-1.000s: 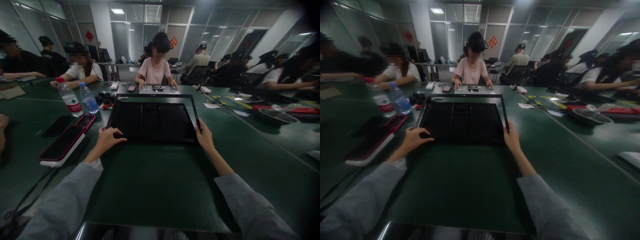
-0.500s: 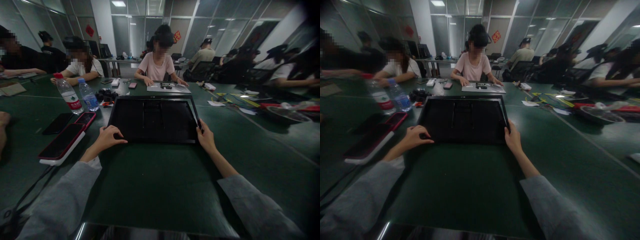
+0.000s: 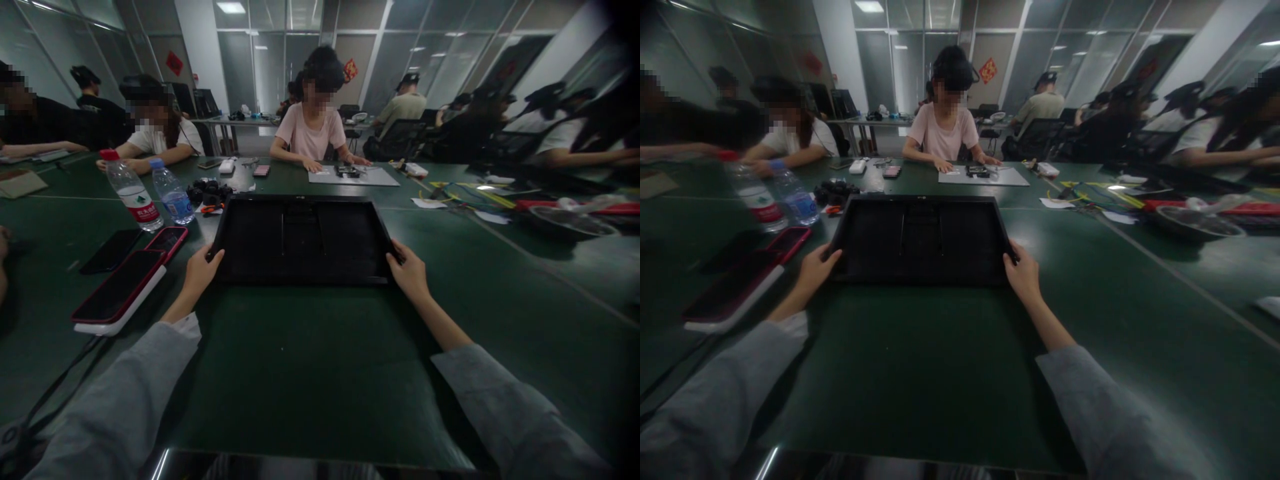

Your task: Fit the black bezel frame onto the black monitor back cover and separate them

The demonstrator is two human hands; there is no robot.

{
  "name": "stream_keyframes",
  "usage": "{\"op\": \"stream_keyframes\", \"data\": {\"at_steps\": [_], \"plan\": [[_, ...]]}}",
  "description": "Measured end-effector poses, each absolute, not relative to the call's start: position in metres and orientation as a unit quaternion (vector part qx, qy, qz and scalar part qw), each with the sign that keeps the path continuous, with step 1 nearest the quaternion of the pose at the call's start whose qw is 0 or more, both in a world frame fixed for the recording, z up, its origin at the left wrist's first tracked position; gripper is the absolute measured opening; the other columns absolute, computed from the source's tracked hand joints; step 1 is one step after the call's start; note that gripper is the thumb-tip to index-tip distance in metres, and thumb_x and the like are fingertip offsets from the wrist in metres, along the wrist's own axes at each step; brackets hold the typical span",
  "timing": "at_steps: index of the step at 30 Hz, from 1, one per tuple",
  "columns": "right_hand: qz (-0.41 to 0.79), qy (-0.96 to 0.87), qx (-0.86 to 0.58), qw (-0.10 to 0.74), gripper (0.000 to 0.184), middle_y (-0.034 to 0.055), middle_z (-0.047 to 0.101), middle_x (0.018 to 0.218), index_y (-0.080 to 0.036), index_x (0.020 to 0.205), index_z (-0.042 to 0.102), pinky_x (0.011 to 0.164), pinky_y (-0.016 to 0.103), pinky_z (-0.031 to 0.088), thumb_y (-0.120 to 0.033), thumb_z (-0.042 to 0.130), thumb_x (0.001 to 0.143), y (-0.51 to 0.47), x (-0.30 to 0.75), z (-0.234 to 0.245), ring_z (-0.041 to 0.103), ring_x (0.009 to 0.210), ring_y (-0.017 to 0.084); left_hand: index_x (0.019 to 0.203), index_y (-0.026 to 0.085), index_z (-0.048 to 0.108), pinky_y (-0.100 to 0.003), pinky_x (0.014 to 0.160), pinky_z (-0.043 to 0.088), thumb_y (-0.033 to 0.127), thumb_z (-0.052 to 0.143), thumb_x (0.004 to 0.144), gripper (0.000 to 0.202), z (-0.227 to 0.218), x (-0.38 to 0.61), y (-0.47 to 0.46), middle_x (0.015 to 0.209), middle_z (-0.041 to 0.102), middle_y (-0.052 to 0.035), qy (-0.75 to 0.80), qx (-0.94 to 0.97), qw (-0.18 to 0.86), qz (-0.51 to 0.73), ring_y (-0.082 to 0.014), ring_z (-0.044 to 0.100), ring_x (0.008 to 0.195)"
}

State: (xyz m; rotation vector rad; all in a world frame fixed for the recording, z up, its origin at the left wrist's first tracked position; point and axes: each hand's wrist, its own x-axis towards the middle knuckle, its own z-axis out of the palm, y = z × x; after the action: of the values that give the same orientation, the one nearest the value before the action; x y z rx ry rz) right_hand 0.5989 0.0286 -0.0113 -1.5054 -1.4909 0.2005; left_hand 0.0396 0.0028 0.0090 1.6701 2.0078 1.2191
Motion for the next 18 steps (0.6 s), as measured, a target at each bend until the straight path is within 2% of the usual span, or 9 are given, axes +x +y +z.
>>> {"op": "stream_keyframes", "data": {"at_steps": [6,12,15,18], "plan": [[0.092,-0.608,-0.617,0.491,0.061,0.0149,0.074,0.136,-0.016,0.142,0.069,0.117,0.059,0.051,-0.043,0.064,0.088,0.029,0.601,-0.011,0.071,0.125,0.035,0.133,0.015,0.073,-0.047,0.102,0.056,0.045,0.062,0.094,0.05,0.015,0.04,-0.002,0.126,0.078,-0.0169,0.712,0.58,0.112,0.379,-0.0331,0.075,0.11],[0.107,-0.599,-0.626,0.487,0.065,0.0168,0.074,0.135,-0.014,0.142,0.069,0.118,0.061,0.049,-0.05,0.065,0.087,0.03,0.602,-0.013,0.07,0.127,0.038,0.124,0.015,0.077,-0.045,0.105,0.056,0.055,0.063,0.093,0.052,0.013,0.038,0.002,0.125,0.079,-0.0163,0.704,0.554,0.148,0.42,-0.0316,0.075,0.114],[0.171,-0.583,-0.602,0.518,0.069,0.015,0.071,0.141,-0.018,0.141,0.069,0.12,0.059,0.047,-0.056,0.071,0.083,0.033,0.603,-0.013,0.066,0.134,0.036,0.123,0.015,0.078,-0.043,0.105,0.056,0.049,0.066,0.092,0.048,0.011,0.037,0.006,0.124,0.08,-0.0155,0.695,0.523,0.191,0.454,-0.0308,0.074,0.117],[0.283,-0.539,-0.584,0.537,0.078,0.0144,0.073,0.138,-0.021,0.146,0.064,0.114,0.06,0.053,-0.062,0.074,0.08,0.034,0.603,-0.011,0.068,0.13,0.036,0.127,0.016,0.077,-0.039,0.1,0.059,0.041,0.072,0.088,0.046,0.015,0.036,0.008,0.114,0.082,-0.0117,0.68,0.499,0.237,0.481,-0.0279,0.077,0.111]]}}
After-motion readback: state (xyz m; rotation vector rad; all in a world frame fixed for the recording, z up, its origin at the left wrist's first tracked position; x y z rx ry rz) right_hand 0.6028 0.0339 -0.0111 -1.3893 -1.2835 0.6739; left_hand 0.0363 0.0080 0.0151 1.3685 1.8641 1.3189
